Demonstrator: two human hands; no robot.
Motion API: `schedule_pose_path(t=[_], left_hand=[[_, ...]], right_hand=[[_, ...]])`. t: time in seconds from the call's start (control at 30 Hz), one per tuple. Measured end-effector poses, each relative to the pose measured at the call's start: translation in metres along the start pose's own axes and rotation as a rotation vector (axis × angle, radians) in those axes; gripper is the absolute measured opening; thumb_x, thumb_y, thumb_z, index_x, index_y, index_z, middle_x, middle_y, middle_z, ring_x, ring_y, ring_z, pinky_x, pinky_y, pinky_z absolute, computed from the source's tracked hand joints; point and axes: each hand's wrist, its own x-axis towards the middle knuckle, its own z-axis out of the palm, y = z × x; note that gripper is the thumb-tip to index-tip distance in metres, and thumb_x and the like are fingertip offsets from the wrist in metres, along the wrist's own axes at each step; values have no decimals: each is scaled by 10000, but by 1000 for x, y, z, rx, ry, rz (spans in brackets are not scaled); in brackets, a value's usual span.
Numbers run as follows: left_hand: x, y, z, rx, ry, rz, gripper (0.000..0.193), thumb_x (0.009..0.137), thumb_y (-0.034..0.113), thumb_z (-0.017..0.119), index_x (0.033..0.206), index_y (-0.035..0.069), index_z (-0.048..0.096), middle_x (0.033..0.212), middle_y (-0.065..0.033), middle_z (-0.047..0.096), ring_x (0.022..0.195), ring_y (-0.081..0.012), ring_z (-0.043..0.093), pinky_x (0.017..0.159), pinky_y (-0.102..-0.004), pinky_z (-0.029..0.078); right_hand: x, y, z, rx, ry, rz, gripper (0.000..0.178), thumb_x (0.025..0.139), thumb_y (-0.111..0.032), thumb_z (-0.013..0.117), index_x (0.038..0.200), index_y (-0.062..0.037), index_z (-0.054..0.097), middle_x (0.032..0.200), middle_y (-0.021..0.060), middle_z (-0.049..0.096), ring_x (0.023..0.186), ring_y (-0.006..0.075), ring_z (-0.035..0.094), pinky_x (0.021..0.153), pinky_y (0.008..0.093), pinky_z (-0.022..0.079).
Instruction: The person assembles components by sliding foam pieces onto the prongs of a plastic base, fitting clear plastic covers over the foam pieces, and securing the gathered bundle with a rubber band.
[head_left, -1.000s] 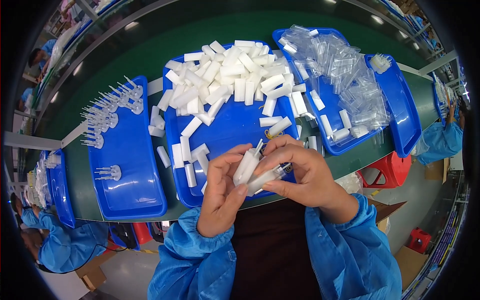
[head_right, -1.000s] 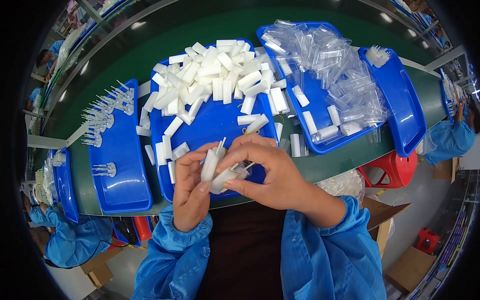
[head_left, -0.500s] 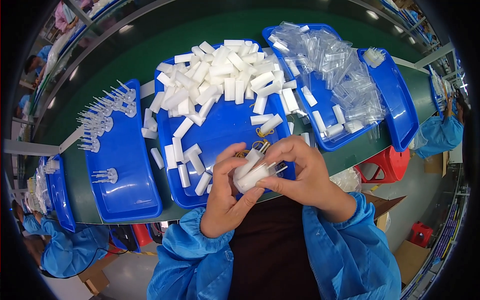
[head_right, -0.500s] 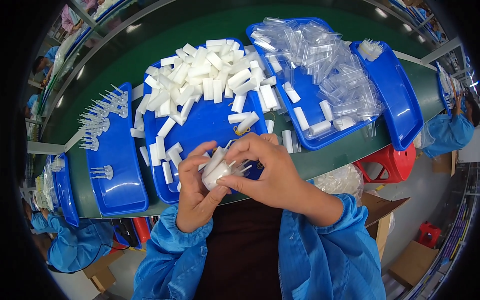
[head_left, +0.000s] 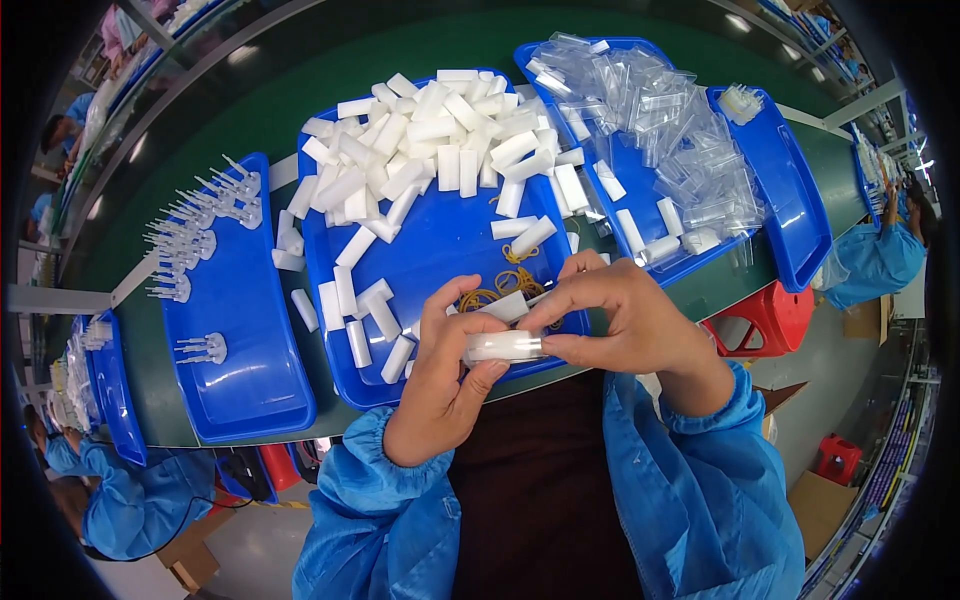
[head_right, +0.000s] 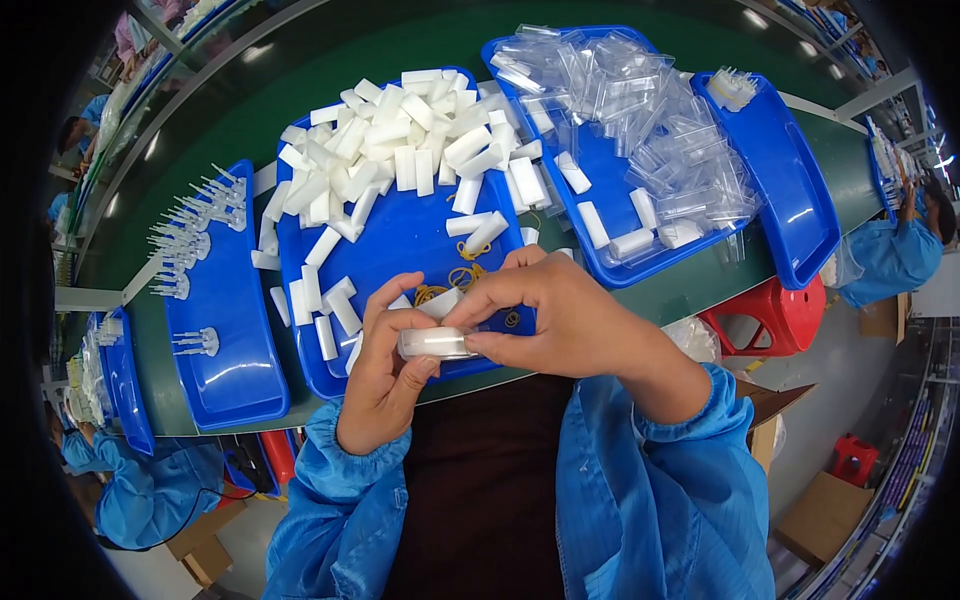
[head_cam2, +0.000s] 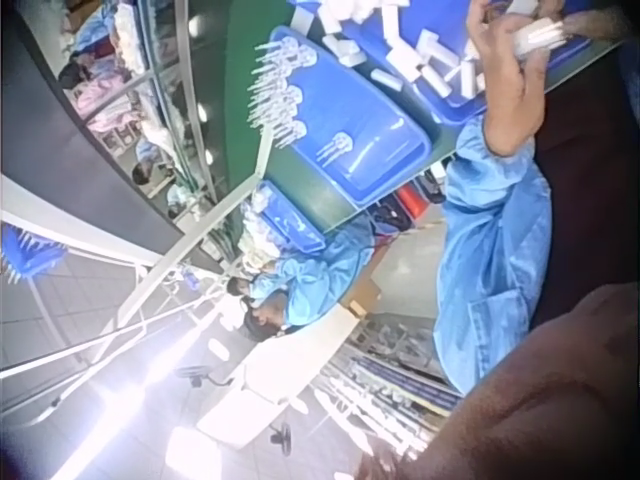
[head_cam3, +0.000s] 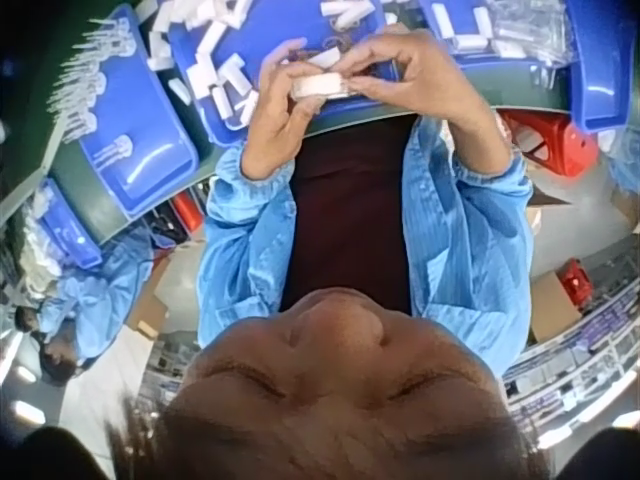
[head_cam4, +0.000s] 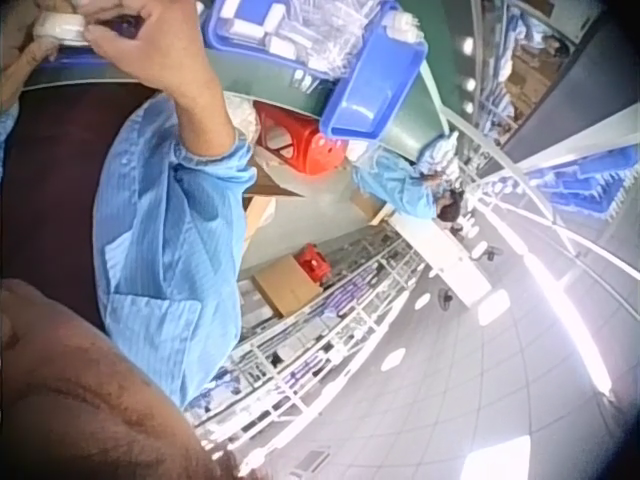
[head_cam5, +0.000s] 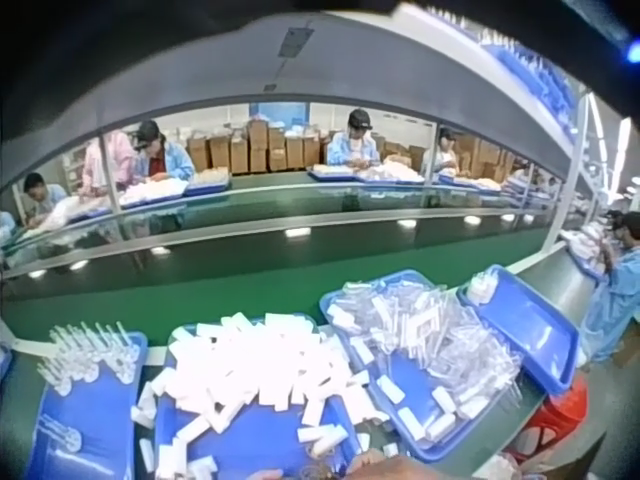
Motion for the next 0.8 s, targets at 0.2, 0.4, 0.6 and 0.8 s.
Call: schedule_pose_path(t=[0.2, 0.4, 0.6, 0.8], left_hand=[[3, 1, 0, 186, -44, 130, 226, 868, 108, 564, 1077, 63, 492, 1319, -216, 268, 1110, -347, 436, 922, -392, 374], [2, 1, 0, 241, -55, 177, 218, 859, 100, 571, 1060, 48, 505, 1315, -213, 273, 1057, -330, 451, 869, -384, 395], [2, 2, 1, 248, -81, 179, 217, 855, 92, 573, 1055, 44, 503, 1308, -210, 284, 1025, -309, 466, 853, -367, 401], [4, 1, 1, 216, -80, 210, 234, 848, 78, 579, 1064, 44, 494, 1298, -208, 297, 996, -295, 481, 836, -351, 409]], right_hand=[[-4, -3, -5, -172, -55, -42, 157, 701, -169, 749, 844, -127, 698, 767, -18, 683, 670, 136, 552, 767, 283, 350], [-12, -2, 0, -252, 8, -85, 139, 684, -166, 762, 805, -133, 702, 740, -26, 665, 657, 137, 543, 759, 295, 349], [-16, -5, 4, -283, 56, -100, 119, 685, -139, 758, 788, -136, 697, 734, -20, 663, 629, 130, 570, 762, 298, 339], [-16, -7, 1, -284, 58, -111, 106, 691, -122, 749, 777, -131, 688, 714, -16, 662, 633, 123, 583, 754, 292, 336]])
